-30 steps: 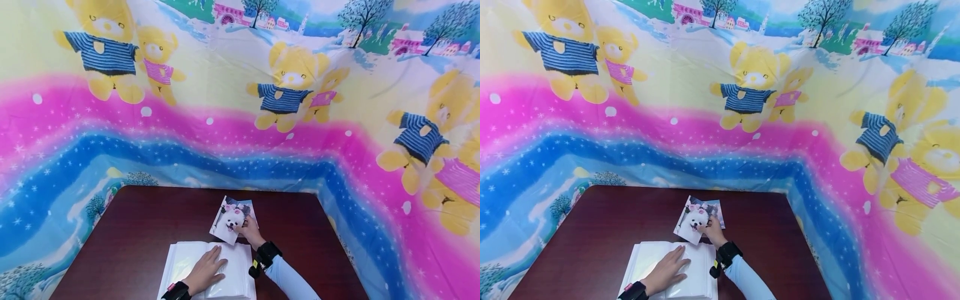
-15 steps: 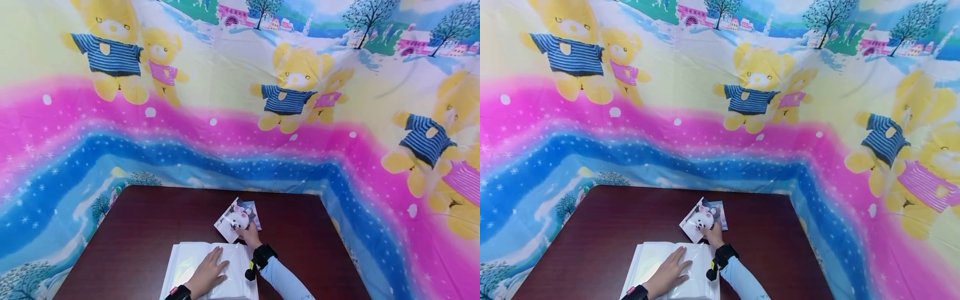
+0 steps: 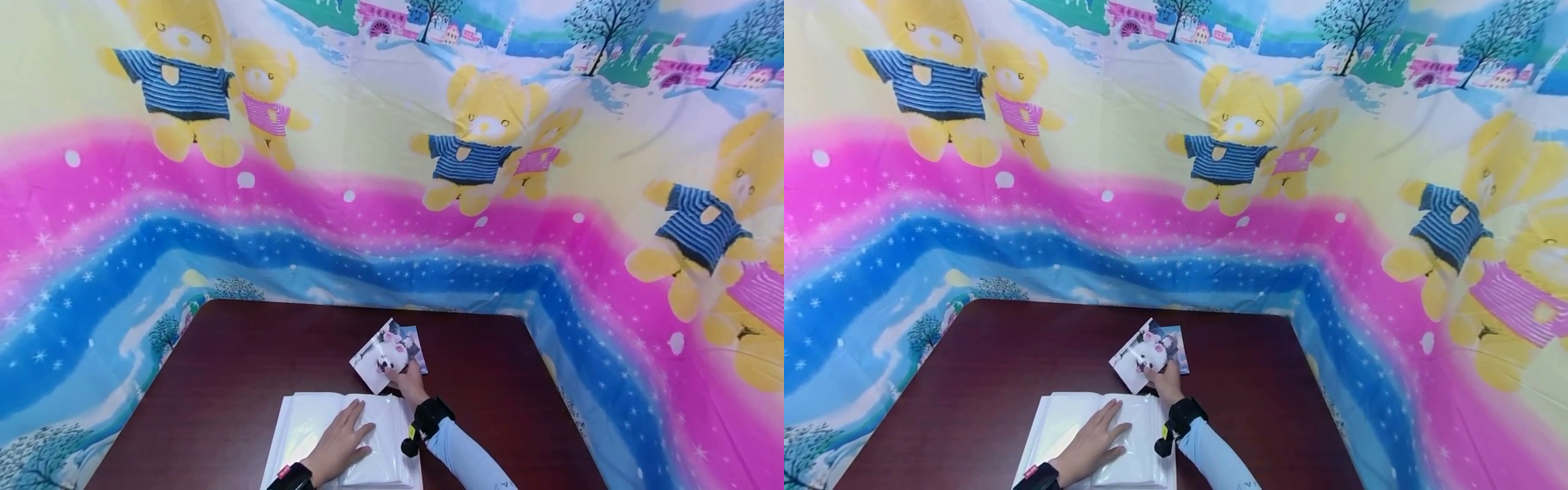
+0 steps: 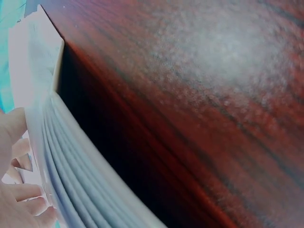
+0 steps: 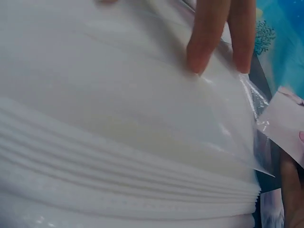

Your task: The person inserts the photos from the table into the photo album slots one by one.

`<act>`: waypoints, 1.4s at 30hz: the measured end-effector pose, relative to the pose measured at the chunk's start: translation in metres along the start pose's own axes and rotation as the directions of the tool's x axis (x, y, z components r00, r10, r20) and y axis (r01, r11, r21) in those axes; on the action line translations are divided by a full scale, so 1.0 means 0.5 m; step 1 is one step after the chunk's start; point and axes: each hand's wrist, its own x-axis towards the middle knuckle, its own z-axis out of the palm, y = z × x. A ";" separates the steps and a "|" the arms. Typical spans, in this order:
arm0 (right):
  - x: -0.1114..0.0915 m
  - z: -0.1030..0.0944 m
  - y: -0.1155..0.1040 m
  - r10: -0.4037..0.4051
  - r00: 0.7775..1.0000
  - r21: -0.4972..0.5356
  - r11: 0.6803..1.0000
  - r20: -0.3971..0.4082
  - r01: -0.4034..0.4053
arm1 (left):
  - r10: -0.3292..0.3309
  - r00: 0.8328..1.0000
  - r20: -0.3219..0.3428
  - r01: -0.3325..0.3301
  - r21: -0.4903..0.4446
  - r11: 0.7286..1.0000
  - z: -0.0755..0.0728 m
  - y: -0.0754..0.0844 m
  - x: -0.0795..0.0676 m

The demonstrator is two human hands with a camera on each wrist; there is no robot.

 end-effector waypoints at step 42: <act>0.055 -0.014 -0.068 -0.176 0.948 -0.392 0.878 0.265 0.273 | 0.032 0.998 0.045 -0.033 0.010 0.999 -0.001 -0.004 0.002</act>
